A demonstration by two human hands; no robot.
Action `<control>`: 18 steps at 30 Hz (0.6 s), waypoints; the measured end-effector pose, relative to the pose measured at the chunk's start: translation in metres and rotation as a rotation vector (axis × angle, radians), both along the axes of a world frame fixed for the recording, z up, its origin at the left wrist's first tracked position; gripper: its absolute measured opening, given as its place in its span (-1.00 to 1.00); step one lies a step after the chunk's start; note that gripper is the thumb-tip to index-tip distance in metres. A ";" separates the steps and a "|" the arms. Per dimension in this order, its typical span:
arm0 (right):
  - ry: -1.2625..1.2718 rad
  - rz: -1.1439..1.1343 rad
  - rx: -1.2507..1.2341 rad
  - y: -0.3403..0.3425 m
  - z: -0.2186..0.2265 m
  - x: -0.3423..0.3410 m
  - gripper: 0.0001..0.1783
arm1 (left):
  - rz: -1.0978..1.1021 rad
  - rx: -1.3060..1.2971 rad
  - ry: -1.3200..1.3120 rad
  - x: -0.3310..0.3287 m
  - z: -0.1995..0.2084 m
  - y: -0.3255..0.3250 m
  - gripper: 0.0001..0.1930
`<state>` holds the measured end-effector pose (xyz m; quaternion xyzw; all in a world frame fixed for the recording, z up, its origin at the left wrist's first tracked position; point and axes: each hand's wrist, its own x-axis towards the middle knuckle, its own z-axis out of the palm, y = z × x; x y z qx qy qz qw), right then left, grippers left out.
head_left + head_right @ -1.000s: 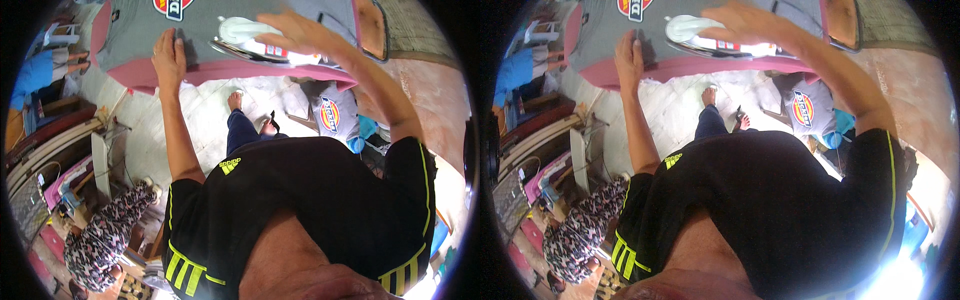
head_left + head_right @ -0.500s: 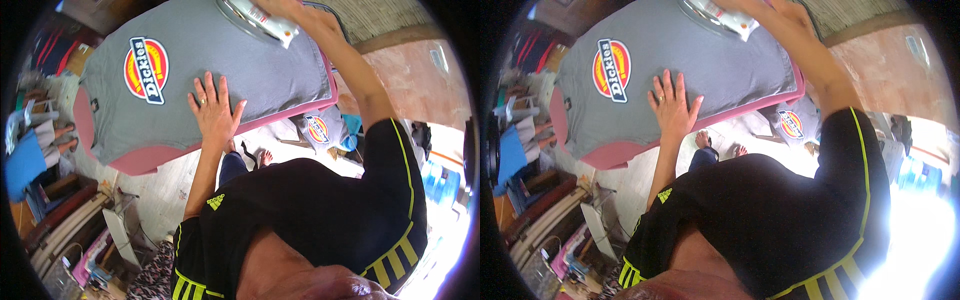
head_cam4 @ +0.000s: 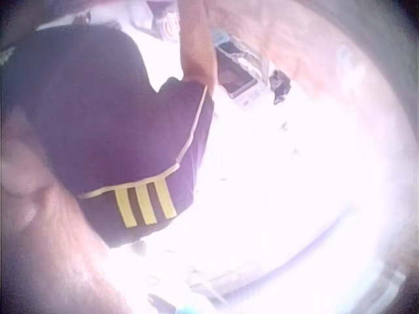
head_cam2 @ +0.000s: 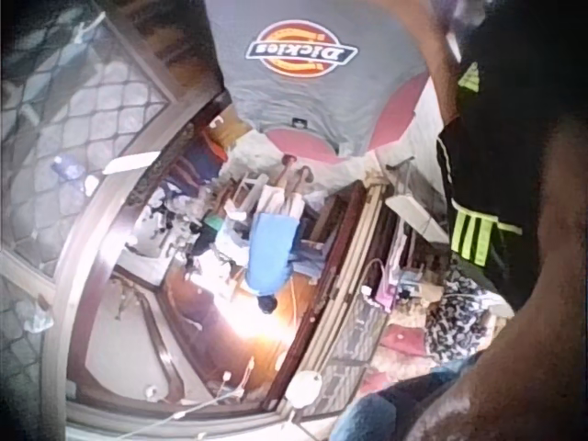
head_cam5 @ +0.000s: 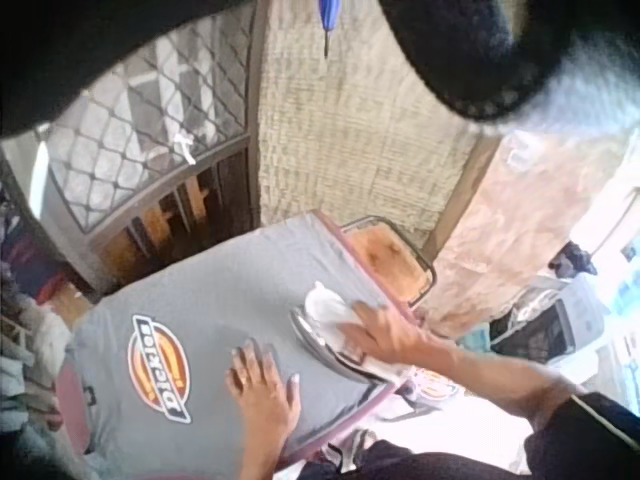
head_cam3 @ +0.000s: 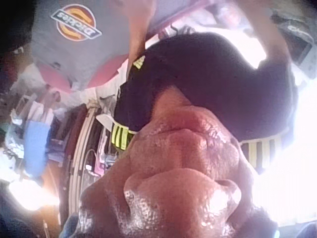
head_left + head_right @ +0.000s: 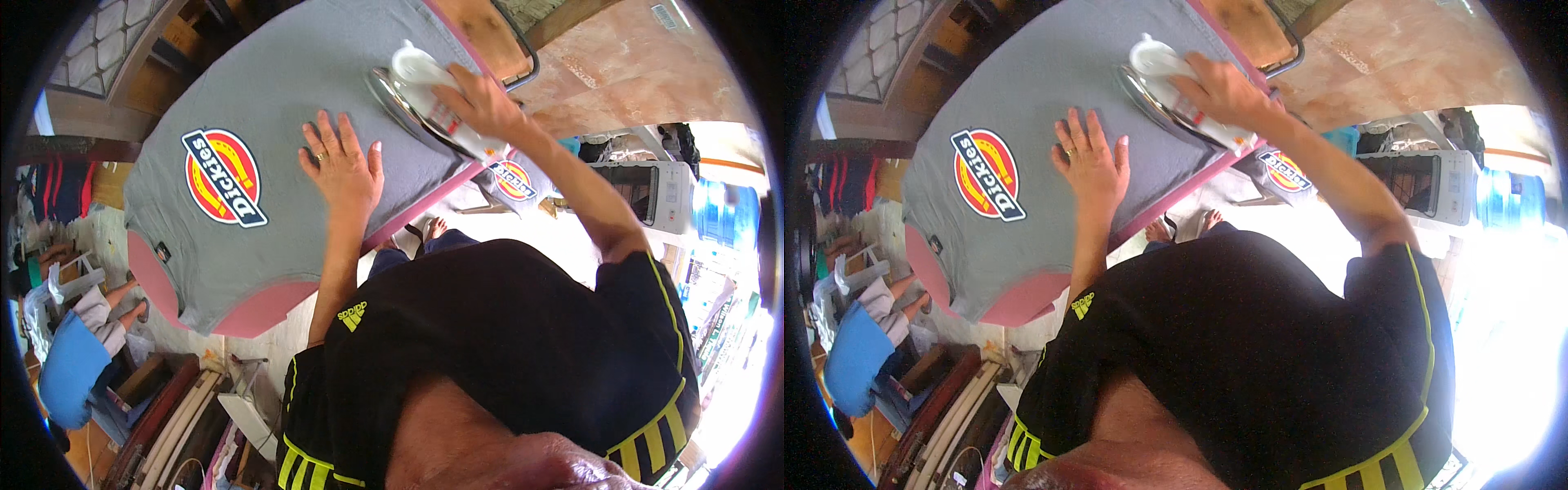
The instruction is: The person irons a grey Dickies t-shirt on a pink ironing board. They smooth the fabric, use a white iron to press the front and back, and flip the shirt to iron different sections. The person handles the shirt and iron throughout the process.
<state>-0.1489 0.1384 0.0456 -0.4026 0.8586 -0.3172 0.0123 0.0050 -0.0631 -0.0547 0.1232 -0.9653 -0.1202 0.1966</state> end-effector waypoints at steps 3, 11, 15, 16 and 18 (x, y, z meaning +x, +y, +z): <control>-0.093 -0.210 0.020 0.034 -0.004 0.003 -0.59 | -0.074 0.021 0.012 -0.016 -0.001 0.017 -0.23; -0.265 -0.260 0.187 -0.064 0.002 -0.133 -0.54 | -0.025 -0.030 -0.121 -0.003 0.000 0.023 -0.17; 0.691 -0.068 0.507 -0.074 -0.055 -0.319 -0.47 | -0.115 0.012 -0.076 -0.026 0.000 0.036 -0.17; 0.686 -0.087 0.494 -0.086 -0.058 -0.336 -0.48 | -0.114 0.011 -0.076 -0.028 0.001 0.035 -0.17; 0.552 -0.080 0.596 -0.124 -0.049 -0.338 -0.50 | -0.070 0.001 -0.095 -0.020 0.001 0.037 -0.17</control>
